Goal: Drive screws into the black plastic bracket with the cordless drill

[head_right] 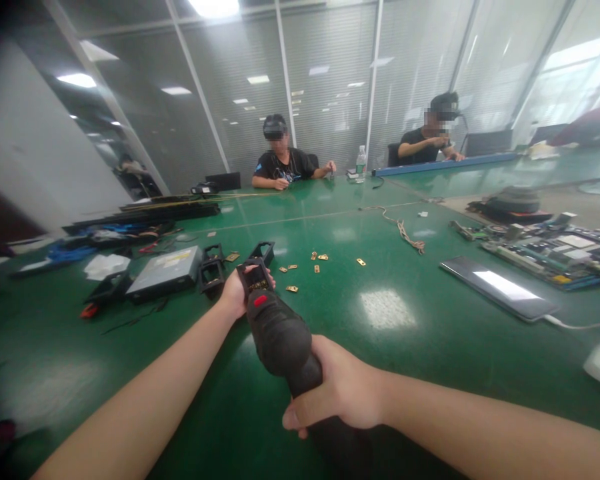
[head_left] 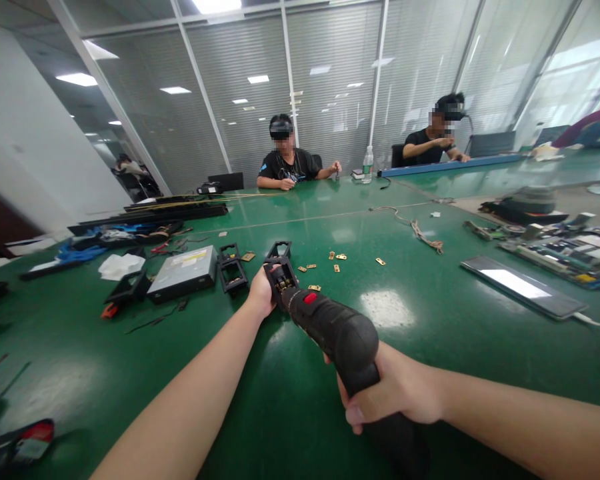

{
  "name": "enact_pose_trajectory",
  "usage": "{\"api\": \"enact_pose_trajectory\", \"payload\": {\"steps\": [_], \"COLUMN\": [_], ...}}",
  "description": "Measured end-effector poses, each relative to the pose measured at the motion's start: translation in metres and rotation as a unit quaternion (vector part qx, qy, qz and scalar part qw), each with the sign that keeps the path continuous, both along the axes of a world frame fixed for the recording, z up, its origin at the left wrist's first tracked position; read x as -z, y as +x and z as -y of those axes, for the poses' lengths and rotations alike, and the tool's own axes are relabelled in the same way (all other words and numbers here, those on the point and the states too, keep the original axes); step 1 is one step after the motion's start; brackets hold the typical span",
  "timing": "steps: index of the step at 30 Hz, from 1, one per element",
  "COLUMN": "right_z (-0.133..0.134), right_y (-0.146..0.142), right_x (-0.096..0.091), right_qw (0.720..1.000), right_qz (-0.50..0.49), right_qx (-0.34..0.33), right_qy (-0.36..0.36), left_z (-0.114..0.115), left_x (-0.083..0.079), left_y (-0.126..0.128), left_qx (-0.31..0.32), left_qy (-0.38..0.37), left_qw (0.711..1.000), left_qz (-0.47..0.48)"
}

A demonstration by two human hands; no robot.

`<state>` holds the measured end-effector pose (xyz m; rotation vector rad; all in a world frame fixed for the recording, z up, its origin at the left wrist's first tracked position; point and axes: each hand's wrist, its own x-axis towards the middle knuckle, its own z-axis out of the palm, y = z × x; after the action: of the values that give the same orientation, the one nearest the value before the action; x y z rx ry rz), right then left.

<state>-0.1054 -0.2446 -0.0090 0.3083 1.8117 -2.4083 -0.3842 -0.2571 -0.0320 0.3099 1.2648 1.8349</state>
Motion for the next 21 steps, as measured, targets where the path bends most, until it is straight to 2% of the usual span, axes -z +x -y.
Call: {"api": "enact_pose_trajectory", "payload": {"steps": [6,14,21], "right_z": [-0.0008,0.0001,-0.001], "right_y": [-0.0005,0.0002,0.0001], "right_x": [-0.0021,-0.0005,-0.002], "right_qw": [0.999,1.0,1.0], "right_qz": [-0.001,-0.002,-0.004], "right_qx": [-0.011,0.021,-0.002], "right_qy": [0.03,-0.018,-0.011], "left_z": [-0.0016,-0.0017,-0.0006], "left_x": [0.0018,0.0015,-0.0013], "left_y": [-0.0003,-0.0018,0.0006], "left_qx": [-0.006,-0.003,0.001], "left_qy": [-0.001,-0.004,-0.007], "left_qw": [1.0,1.0,1.0], "left_qz": [-0.008,0.002,-0.009]}}
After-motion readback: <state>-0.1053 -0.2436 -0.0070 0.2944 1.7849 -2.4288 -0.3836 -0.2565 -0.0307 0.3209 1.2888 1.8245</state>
